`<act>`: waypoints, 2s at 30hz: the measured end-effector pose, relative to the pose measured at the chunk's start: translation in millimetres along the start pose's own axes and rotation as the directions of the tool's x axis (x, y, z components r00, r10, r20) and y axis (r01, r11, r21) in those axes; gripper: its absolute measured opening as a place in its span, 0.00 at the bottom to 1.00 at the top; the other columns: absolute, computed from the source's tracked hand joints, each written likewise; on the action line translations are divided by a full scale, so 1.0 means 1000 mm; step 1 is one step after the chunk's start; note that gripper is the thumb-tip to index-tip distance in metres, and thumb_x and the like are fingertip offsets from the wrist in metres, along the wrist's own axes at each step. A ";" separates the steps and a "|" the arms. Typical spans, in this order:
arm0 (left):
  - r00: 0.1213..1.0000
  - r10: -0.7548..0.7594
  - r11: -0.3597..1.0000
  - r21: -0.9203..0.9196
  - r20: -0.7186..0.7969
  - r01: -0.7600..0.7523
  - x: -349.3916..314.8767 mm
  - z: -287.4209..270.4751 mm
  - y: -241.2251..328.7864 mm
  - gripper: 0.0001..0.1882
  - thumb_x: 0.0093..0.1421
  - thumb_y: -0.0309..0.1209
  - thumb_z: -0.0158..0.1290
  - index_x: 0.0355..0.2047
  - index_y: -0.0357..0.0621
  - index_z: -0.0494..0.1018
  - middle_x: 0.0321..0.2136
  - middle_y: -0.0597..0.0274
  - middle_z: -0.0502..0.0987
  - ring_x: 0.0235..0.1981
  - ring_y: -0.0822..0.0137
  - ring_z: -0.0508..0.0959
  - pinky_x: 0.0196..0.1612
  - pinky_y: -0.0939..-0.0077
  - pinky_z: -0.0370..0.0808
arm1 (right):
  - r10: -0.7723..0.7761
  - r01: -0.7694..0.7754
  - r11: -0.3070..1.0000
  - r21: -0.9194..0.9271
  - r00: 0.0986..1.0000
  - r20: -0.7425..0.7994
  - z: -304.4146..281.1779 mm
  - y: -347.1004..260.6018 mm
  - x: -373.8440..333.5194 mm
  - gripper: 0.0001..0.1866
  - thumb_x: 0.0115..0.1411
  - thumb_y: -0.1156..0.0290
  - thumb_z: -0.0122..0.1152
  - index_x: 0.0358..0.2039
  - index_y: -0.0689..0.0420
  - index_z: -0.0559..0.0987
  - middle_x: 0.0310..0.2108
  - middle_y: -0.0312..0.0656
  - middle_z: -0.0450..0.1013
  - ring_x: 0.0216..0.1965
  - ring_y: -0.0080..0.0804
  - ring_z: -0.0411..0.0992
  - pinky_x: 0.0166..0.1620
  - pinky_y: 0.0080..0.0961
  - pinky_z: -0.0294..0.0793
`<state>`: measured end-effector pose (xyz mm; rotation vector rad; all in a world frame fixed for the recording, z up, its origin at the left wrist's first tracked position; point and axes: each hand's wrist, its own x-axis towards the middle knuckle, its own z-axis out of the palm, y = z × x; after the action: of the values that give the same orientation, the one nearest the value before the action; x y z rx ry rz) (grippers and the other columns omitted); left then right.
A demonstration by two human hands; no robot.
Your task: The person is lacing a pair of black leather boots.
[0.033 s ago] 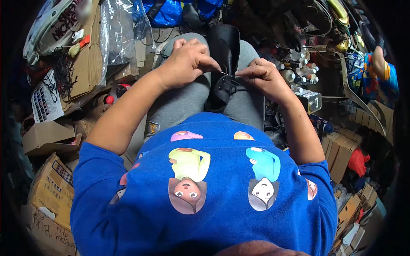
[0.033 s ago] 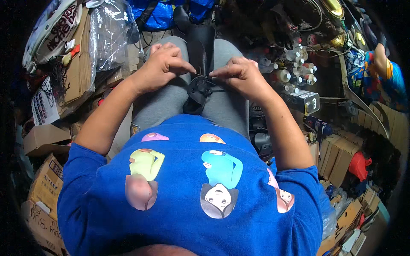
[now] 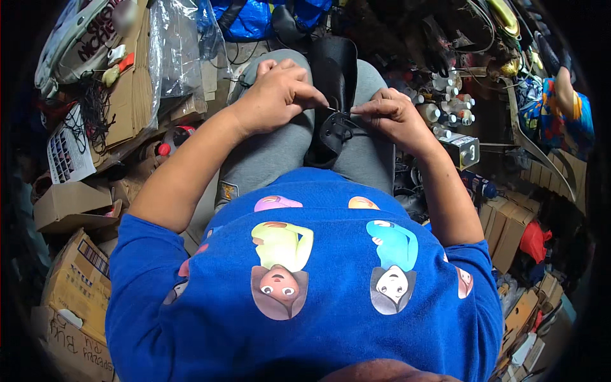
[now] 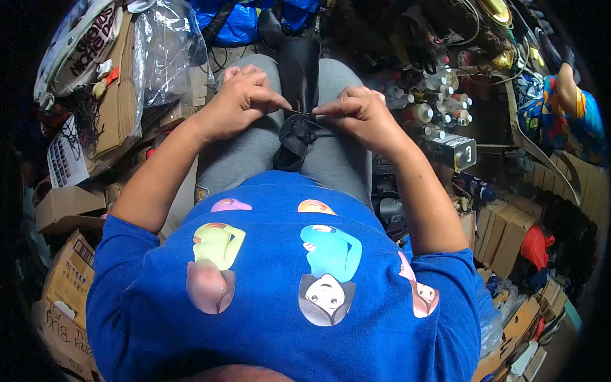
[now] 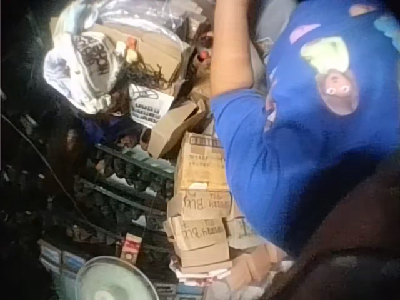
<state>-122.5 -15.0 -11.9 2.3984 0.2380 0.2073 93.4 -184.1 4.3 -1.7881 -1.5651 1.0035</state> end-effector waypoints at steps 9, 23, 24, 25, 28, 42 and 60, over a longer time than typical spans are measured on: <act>0.999 -0.019 0.994 -0.110 -0.030 0.015 -0.009 0.001 -0.004 0.12 0.51 0.27 0.55 0.34 0.59 0.82 0.24 0.72 0.67 0.39 0.71 0.68 0.55 0.65 0.49 | 0.001 -0.001 1.000 -0.001 0.998 -0.063 0.005 0.000 -0.004 0.14 0.48 0.74 0.66 0.36 0.44 0.85 0.23 0.33 0.71 0.32 0.29 0.68 0.42 0.26 0.66; 0.995 0.014 0.997 -0.080 -0.097 -0.022 -0.011 0.005 -0.001 0.12 0.52 0.27 0.57 0.35 0.60 0.82 0.24 0.73 0.68 0.38 0.71 0.70 0.54 0.66 0.51 | -0.012 0.005 0.994 -0.110 0.998 -0.064 0.006 -0.001 -0.006 0.13 0.50 0.73 0.65 0.37 0.43 0.84 0.27 0.31 0.72 0.37 0.30 0.68 0.48 0.29 0.60; 0.997 0.003 0.995 -0.098 -0.083 -0.011 -0.011 0.004 0.000 0.12 0.52 0.27 0.57 0.35 0.60 0.82 0.24 0.73 0.68 0.38 0.71 0.69 0.54 0.66 0.51 | -0.012 0.005 0.994 -0.110 0.998 -0.064 0.006 0.000 -0.006 0.13 0.50 0.73 0.65 0.37 0.43 0.84 0.27 0.31 0.72 0.37 0.30 0.68 0.48 0.29 0.60; 0.998 -0.008 0.993 -0.115 -0.069 0.000 -0.011 0.003 0.000 0.12 0.52 0.27 0.57 0.35 0.60 0.82 0.24 0.73 0.68 0.38 0.71 0.69 0.54 0.66 0.50 | 0.002 -0.006 0.997 -0.081 0.999 -0.053 0.006 0.001 -0.006 0.13 0.49 0.73 0.65 0.37 0.43 0.84 0.28 0.31 0.73 0.38 0.30 0.68 0.48 0.29 0.60; 0.999 -0.012 0.996 -0.093 -0.044 0.008 -0.009 0.003 0.002 0.11 0.53 0.28 0.57 0.35 0.60 0.82 0.24 0.73 0.68 0.38 0.71 0.69 0.54 0.67 0.50 | 0.009 -0.012 0.997 -0.072 0.999 -0.051 0.007 0.000 -0.004 0.13 0.49 0.73 0.66 0.36 0.43 0.84 0.28 0.31 0.73 0.39 0.29 0.68 0.49 0.29 0.60; 0.999 -0.029 0.995 -0.092 -0.018 0.027 -0.010 0.004 0.002 0.10 0.53 0.28 0.57 0.34 0.59 0.81 0.25 0.72 0.68 0.40 0.71 0.69 0.56 0.65 0.49 | -0.077 0.051 0.945 -0.323 0.995 -0.070 0.004 -0.022 -0.010 0.20 0.53 0.76 0.62 0.47 0.42 0.77 0.31 0.32 0.72 0.40 0.32 0.68 0.54 0.36 0.54; 0.995 -0.036 0.999 -0.032 -0.088 0.033 -0.011 0.011 0.007 0.10 0.50 0.28 0.59 0.34 0.55 0.81 0.26 0.71 0.72 0.44 0.69 0.71 0.58 0.61 0.51 | -0.087 0.084 0.901 -0.426 0.996 0.013 0.005 -0.012 -0.007 0.19 0.54 0.74 0.60 0.46 0.37 0.78 0.35 0.34 0.72 0.45 0.36 0.68 0.55 0.41 0.55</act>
<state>-130.4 -29.6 -16.5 2.3559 0.3148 0.2992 82.7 -189.4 12.1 -1.9764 -1.9563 0.6429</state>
